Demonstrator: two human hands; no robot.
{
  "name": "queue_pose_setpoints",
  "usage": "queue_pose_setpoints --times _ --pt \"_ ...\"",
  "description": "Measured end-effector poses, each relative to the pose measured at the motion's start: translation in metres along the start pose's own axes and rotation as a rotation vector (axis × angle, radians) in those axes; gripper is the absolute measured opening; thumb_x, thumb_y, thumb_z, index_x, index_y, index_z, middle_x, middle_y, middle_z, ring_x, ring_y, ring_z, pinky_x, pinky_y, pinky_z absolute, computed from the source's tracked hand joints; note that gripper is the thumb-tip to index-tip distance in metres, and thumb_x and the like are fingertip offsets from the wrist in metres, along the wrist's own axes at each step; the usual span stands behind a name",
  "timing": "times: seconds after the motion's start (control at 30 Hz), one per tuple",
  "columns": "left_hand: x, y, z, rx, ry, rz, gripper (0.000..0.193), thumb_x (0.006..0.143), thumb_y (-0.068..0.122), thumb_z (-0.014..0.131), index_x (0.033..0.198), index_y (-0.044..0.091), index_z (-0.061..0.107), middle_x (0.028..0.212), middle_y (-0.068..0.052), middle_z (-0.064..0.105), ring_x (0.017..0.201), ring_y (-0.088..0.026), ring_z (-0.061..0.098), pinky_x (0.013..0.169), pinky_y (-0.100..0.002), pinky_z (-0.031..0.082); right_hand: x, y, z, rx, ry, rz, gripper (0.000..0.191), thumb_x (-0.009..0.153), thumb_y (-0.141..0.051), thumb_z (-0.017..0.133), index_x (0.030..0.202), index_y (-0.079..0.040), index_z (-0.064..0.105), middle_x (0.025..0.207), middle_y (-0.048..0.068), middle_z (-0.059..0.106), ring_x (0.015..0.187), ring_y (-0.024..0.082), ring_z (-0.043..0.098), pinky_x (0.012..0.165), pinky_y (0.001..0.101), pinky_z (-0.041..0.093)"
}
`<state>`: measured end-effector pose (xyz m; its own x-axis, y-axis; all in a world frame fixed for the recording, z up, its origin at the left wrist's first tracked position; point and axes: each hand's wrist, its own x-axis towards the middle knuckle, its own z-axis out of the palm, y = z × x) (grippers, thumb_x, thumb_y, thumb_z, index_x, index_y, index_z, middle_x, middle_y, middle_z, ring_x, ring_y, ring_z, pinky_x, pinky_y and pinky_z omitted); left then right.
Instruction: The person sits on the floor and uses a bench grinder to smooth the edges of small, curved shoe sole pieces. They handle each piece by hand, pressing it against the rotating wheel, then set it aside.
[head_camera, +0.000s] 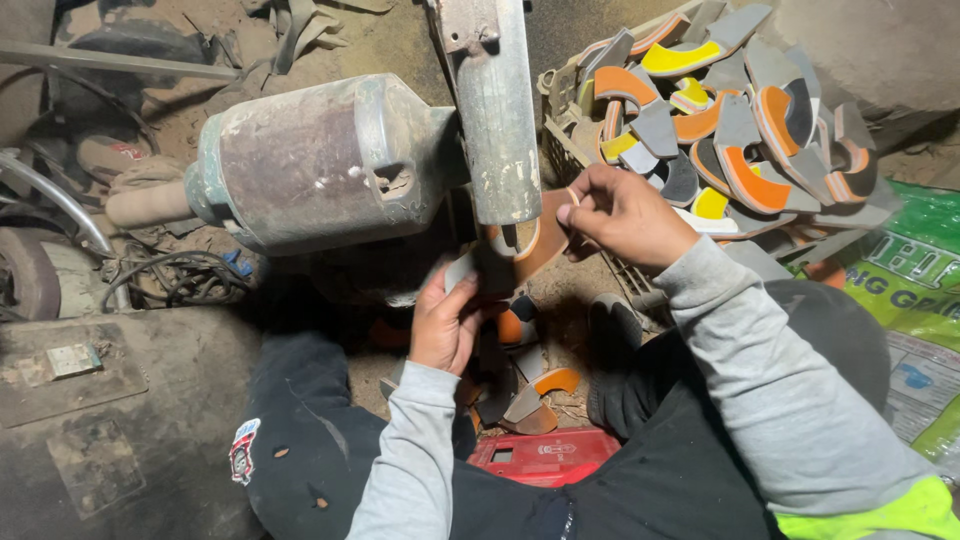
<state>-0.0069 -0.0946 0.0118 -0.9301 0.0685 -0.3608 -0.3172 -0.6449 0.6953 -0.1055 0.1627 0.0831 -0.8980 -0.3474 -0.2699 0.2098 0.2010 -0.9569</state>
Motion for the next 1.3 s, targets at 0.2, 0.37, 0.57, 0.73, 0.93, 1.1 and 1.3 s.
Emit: queue_pose_setpoints --times 0.2,0.37,0.57,0.73,0.93,1.1,1.3 --pt "0.019 -0.019 0.003 -0.109 -0.035 -0.062 0.036 0.101 0.016 0.056 0.135 0.004 0.057 0.117 -0.012 0.070 0.100 -0.031 0.073 0.087 -0.045 0.061 0.020 -0.010 0.004 -0.132 0.140 -0.037 0.024 0.096 -0.020 0.068 0.097 0.001 0.057 0.069 0.004 0.065 0.057 0.012 0.064 0.050 0.0305 0.056" --pt "0.024 -0.022 0.002 -0.118 -0.019 -0.075 0.036 0.102 0.018 0.053 0.134 0.002 0.058 0.118 -0.016 0.071 0.104 -0.035 0.073 0.088 -0.044 0.060 0.033 -0.005 0.003 -0.303 0.197 -0.137 0.027 0.098 -0.022 0.071 0.096 0.003 0.059 0.071 0.004 0.064 0.060 0.011 0.063 0.051 0.0304 0.054" --pt "0.023 -0.016 -0.003 -0.158 0.011 -0.043 0.035 0.100 0.014 0.056 0.133 0.003 0.059 0.120 -0.012 0.071 0.106 -0.027 0.072 0.093 -0.046 0.060 0.032 -0.005 0.012 -0.116 0.126 -0.041 0.025 0.098 -0.018 0.065 0.098 0.004 0.053 0.069 0.008 0.065 0.054 0.016 0.067 0.047 0.0325 0.056" --pt "0.018 -0.007 -0.011 -0.117 0.029 -0.059 0.031 0.100 0.017 0.060 0.128 0.003 0.062 0.114 -0.013 0.073 0.098 -0.028 0.072 0.085 -0.043 0.059 0.023 -0.007 0.026 -0.023 0.100 -0.022 0.020 0.097 -0.014 0.061 0.099 0.003 0.051 0.071 0.011 0.069 0.057 0.020 0.074 0.051 0.0325 0.062" --pt "0.013 -0.001 -0.021 -0.125 0.043 -0.048 0.025 0.099 0.015 0.065 0.119 0.001 0.065 0.107 -0.013 0.074 0.093 -0.026 0.073 0.083 -0.041 0.060 0.008 -0.002 0.046 -0.006 0.157 0.001 0.024 0.098 -0.017 0.065 0.093 0.002 0.050 0.068 0.008 0.065 0.057 0.018 0.073 0.051 0.0316 0.060" --pt "0.008 0.000 -0.032 -0.109 0.063 -0.049 0.022 0.097 0.014 0.066 0.114 0.001 0.065 0.104 -0.014 0.075 0.088 -0.027 0.075 0.078 -0.040 0.061 0.001 0.009 0.055 -0.306 0.307 -0.117 0.025 0.091 -0.021 0.072 0.089 -0.002 0.057 0.071 0.007 0.065 0.063 0.015 0.065 0.058 0.0312 0.054" --pt "0.001 0.005 -0.033 -0.076 0.072 -0.039 0.023 0.096 0.013 0.068 0.115 0.001 0.065 0.102 -0.012 0.074 0.084 -0.025 0.074 0.072 -0.038 0.060 -0.012 0.022 0.059 -0.349 0.318 -0.105 0.031 0.088 -0.029 0.074 0.087 -0.003 0.057 0.070 0.004 0.063 0.064 0.013 0.062 0.062 0.0303 0.052"
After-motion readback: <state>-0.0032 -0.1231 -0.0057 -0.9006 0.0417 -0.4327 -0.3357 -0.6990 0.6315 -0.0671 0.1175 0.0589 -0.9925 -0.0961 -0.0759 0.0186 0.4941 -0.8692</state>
